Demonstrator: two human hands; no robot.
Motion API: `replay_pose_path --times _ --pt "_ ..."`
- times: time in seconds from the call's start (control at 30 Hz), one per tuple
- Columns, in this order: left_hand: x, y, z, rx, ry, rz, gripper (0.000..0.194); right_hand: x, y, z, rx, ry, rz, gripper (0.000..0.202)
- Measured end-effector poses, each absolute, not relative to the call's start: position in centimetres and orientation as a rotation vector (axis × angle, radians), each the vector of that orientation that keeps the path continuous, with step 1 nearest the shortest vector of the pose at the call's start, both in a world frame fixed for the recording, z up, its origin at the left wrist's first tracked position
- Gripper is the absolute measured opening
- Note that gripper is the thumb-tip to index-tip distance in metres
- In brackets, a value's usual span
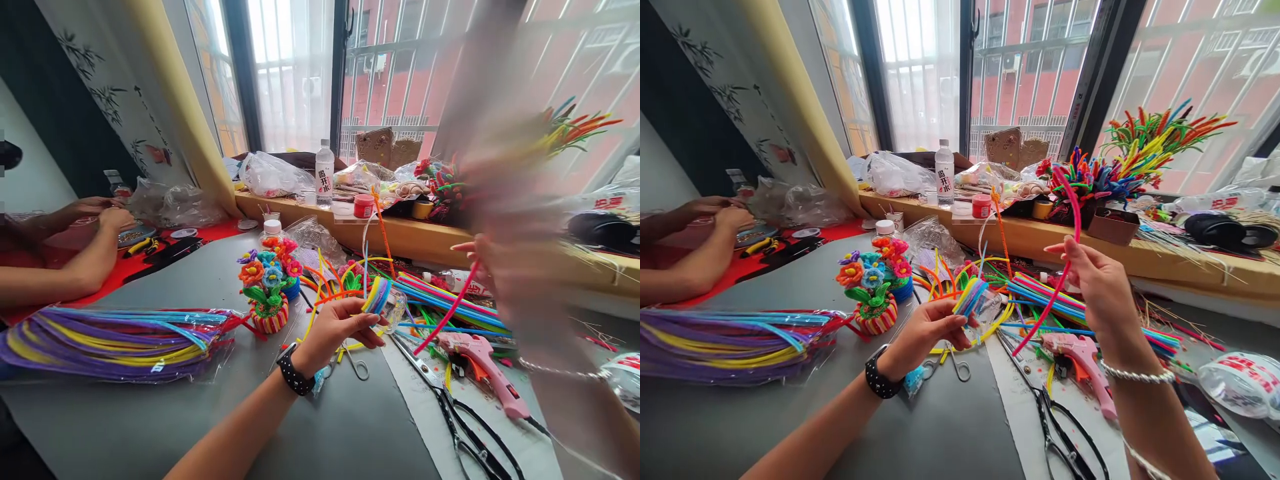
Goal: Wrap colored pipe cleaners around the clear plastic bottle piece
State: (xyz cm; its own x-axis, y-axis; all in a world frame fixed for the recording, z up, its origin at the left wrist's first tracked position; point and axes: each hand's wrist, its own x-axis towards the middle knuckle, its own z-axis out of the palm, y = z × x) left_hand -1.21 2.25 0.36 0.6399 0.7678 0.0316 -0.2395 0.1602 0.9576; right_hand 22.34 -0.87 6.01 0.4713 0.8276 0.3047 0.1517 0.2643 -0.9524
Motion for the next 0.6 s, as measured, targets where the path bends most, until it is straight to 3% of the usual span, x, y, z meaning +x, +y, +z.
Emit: replay_pose_path --times 0.4,0.6 --pt "-1.1 2.5 0.1 1.314 0.646 0.789 0.026 22.1 5.3 2.1 -1.496 -0.857 1.009 0.035" --pt "-0.9 2.6 -0.3 1.332 0.695 0.825 0.031 24.3 -1.7 0.0 -1.767 -0.989 0.792 0.031"
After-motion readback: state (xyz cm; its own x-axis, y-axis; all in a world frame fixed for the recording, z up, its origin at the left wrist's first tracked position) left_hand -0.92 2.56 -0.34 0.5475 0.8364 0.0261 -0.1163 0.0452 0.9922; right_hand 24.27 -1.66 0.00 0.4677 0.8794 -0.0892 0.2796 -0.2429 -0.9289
